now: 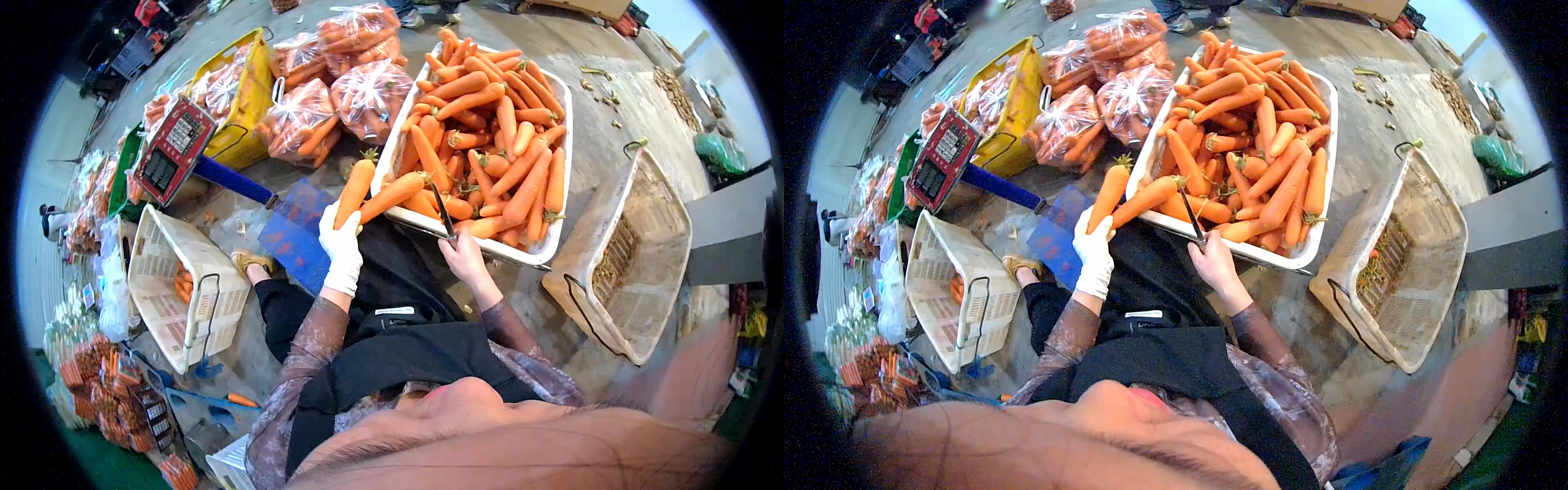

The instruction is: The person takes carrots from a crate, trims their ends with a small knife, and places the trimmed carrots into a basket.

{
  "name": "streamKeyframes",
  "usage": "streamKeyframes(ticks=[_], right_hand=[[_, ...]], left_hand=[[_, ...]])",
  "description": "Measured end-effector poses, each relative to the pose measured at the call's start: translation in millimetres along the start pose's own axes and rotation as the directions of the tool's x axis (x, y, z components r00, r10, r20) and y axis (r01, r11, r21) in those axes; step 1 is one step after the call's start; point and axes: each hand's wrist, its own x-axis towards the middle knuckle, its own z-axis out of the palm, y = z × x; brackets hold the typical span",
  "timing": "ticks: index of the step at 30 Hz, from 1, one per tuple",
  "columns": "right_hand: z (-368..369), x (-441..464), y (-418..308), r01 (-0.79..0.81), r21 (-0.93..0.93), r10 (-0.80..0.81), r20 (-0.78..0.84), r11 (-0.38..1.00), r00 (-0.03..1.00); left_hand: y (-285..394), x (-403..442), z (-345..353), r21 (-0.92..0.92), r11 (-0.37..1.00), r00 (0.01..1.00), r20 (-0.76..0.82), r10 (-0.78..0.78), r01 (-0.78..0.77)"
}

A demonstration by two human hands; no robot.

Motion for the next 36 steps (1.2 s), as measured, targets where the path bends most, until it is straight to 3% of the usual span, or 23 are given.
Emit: streamKeyframes(ticks=[4,6,7,8,10,14,16,21,26,32,34,36], right_hand=[[-8.9,1.7,-8.5,0.061,-0.024,-0.061,0.013,0.998,0.998],[-20.0,2.1,-21.6,0.170,0.074,-0.171,0.001,0.983,0.985],[-22.7,3.6,-30.2,0.084,0.241,-0.107,0.084,0.967,0.991],[-28.8,2.8,-37.9,-0.120,0.348,0.034,0.245,0.930,0.969],[-19.4,4.8,-26.1,0.250,-0.034,-0.247,0.080,0.968,0.966],[1.5,4.9,-24.6,0.305,-0.160,-0.304,0.032,0.939,0.952],[2.1,10.8,-31.6,0.208,-0.389,-0.173,0.121,0.897,0.977],[-6.5,14.3,-50.1,0.187,-0.447,-0.116,0.181,0.875,0.977],[-11.6,37.8,-69.2,0.309,-0.434,-0.186,0.303,0.847,0.935],[35.0,67.4,-39.8,0.287,-0.479,-0.192,0.238,0.829,0.952],[31.1,64.5,-47.4,0.172,-0.456,-0.121,0.139,0.873,0.983],[19.4,66.9,-35.4,0.238,-0.331,-0.227,0.072,0.913,0.971]], left_hand=[[13.5,2.4,-13.9,-0.075,0.974,0.976,-0.010,-0.217,0.216],[10.0,1.8,-32.2,-0.084,0.969,0.973,0.016,-0.230,0.230],[10.1,-1.5,-38.4,-0.075,0.972,0.975,0.017,-0.221,0.222],[8.5,-6.0,-44.1,-0.067,0.974,0.976,0.017,-0.217,0.218],[3.8,-15.2,-50.9,-0.069,0.971,0.974,0.006,-0.228,0.228],[-6.3,-23.0,-49.5,-0.108,0.966,0.970,-0.035,-0.240,0.235],[-9.4,-19.8,-49.2,-0.079,0.974,0.975,-0.050,-0.215,0.210],[-11.7,-16.6,-49.1,-0.047,0.981,0.981,-0.049,-0.190,0.188],[-7.8,-13.6,-47.7,-0.031,0.978,0.978,-0.041,-0.205,0.204],[-15.1,-9.3,-51.4,-0.069,0.965,0.967,-0.009,-0.255,0.253],[-12.5,-8.9,-54.6,-0.075,0.970,0.972,-0.009,-0.234,0.232],[-11.3,-6.7,-63.4,-0.079,0.970,0.973,-0.005,-0.230,0.229]])
